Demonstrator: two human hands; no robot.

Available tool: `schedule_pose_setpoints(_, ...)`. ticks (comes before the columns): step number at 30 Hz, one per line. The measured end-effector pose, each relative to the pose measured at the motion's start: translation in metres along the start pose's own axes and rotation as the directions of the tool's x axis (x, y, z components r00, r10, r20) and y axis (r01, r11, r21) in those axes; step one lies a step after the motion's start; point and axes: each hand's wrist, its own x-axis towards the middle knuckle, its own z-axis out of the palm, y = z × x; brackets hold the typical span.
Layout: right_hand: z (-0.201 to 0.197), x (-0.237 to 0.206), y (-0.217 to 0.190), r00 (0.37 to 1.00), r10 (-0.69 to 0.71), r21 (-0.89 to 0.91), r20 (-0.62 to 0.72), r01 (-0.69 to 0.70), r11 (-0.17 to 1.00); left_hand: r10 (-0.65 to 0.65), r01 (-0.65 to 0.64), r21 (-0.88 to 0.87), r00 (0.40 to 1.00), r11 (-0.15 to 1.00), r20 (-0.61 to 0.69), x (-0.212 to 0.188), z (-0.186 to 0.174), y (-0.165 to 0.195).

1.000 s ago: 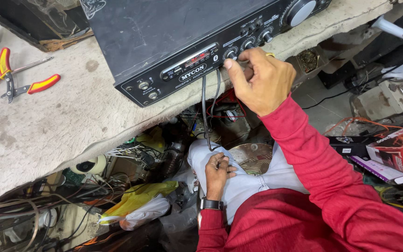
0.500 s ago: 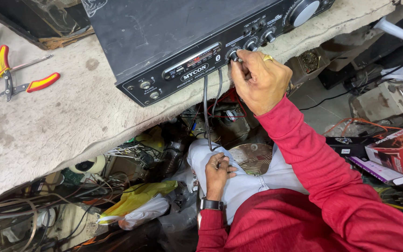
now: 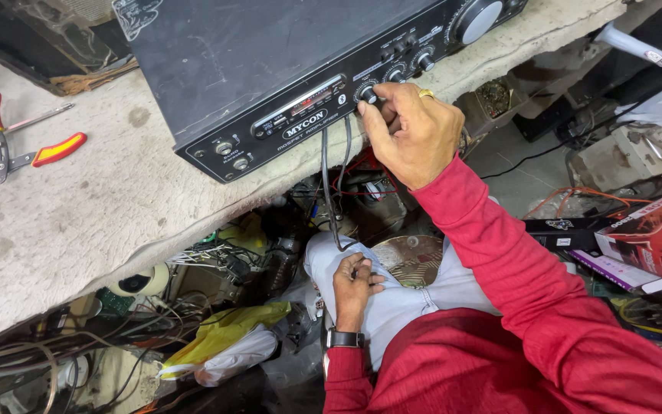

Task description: The person connects a wire to the rear terminal of an audio amplifier on the workbench, then repeatedly turns the front-panel knobs and presses buttons while watching the display, testing the amplifier's functions.

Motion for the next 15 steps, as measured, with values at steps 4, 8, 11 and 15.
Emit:
schedule_pose_setpoints(4,-0.0008,-0.0005,0.003,0.999,-0.032,-0.023,-0.01,0.032,0.999,0.001,-0.001,0.006,1.0,1.0,0.013,-0.0005,0.0012,-0.0003)
schedule_pose_setpoints(8,-0.0008,-0.0003,0.0047,1.0,-0.02,-0.003,-0.009,0.02,1.0,0.013,-0.013,0.009,1.0,1.0,0.004,-0.0011,0.0033,-0.0002)
schedule_pose_setpoints(11,-0.0019,0.0007,0.0042,1.0,-0.027,-0.008,-0.013,0.027,1.0,0.02,-0.02,0.016,1.0,1.0,0.008,-0.0016,0.0042,-0.0003)
schedule_pose_setpoints(15,-0.0025,0.0019,0.0036,0.999,-0.024,0.002,-0.023,0.024,1.0,0.017,-0.017,0.013,1.0,1.0,0.004,-0.0015,0.0048,-0.0013)
